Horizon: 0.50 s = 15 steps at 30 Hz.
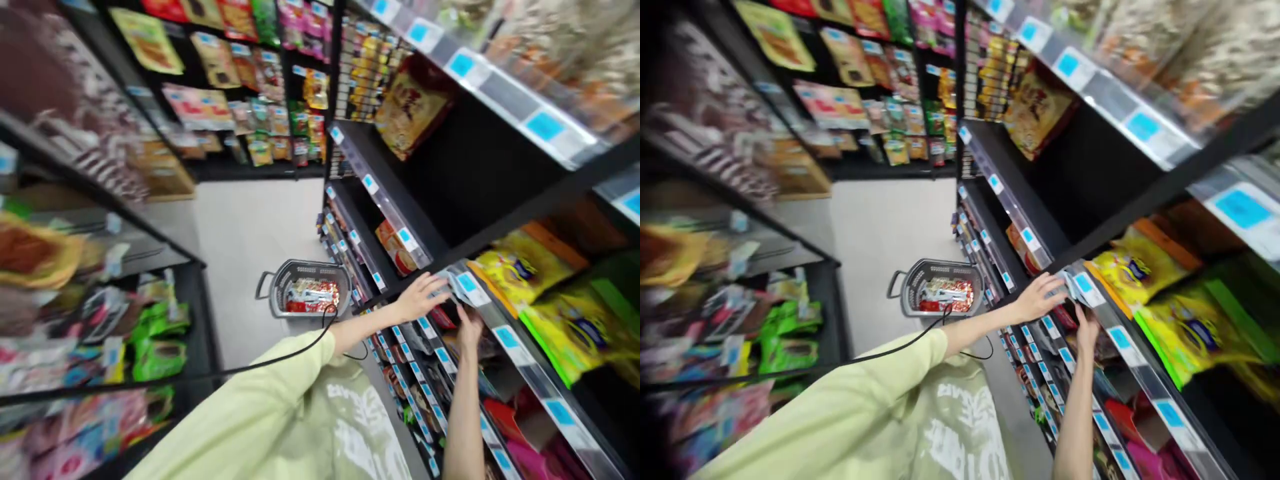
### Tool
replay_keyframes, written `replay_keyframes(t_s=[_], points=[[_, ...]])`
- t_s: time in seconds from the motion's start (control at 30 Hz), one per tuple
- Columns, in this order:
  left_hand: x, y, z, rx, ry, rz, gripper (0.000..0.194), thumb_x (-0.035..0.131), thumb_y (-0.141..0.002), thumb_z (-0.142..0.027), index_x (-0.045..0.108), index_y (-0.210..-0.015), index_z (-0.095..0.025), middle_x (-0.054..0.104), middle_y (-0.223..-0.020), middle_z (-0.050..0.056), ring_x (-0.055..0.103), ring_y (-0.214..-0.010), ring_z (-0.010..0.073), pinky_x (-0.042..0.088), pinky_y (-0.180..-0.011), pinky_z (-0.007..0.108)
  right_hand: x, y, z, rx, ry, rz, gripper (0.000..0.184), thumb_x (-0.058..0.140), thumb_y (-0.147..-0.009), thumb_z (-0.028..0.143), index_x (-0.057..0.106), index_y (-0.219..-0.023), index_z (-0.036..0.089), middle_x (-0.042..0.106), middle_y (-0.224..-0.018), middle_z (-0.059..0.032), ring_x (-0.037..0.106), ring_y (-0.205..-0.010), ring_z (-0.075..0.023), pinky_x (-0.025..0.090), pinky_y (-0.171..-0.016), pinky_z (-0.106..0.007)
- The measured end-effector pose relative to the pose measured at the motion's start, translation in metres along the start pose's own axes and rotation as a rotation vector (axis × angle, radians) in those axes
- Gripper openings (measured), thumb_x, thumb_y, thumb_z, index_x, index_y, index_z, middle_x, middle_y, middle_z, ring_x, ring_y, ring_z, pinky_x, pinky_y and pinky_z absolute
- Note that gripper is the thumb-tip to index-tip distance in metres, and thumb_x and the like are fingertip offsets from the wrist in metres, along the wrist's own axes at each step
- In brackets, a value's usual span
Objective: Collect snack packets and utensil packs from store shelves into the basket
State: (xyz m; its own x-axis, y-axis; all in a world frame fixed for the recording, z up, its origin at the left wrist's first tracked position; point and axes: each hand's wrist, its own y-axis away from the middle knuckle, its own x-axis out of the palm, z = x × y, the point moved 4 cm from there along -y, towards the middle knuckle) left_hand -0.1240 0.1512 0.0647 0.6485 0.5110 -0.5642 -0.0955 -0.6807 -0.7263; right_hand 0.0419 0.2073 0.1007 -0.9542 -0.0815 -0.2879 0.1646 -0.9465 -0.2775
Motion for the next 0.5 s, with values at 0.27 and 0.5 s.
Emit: replay_keyframes(t_s=[0.27, 0.5], points=[[-0.005, -0.005, -0.017, -0.119, -0.188, 0.094, 0.055, 0.041, -0.1, -0.011, 0.046, -0.154, -0.015, 0.029, -0.169, 0.014, 0.009, -0.161, 0.0297, 0.022, -0.129, 0.054, 0.023, -0.014, 0.014, -0.213, 0.177, -0.224, 0.06, 0.078, -0.077, 0.057, 0.068, -0.111, 0.009, 0.072, -0.119, -0.0217, 0.068, -0.118, -0.0367, 0.048, -0.111, -0.057], [-0.037, -0.004, -0.018, -0.09, -0.242, 0.159, 0.063, 0.036, -0.098, -0.006, 0.04, -0.16, -0.02, 0.025, -0.171, 0.011, 0.017, -0.16, 0.0258, 0.023, -0.128, 0.042, 0.027, -0.012, 0.017, -0.24, 0.26, -0.31, 0.066, 0.074, -0.076, 0.067, 0.068, -0.108, 0.01, 0.073, -0.12, -0.0218, 0.07, -0.114, -0.04, 0.055, -0.103, -0.057]])
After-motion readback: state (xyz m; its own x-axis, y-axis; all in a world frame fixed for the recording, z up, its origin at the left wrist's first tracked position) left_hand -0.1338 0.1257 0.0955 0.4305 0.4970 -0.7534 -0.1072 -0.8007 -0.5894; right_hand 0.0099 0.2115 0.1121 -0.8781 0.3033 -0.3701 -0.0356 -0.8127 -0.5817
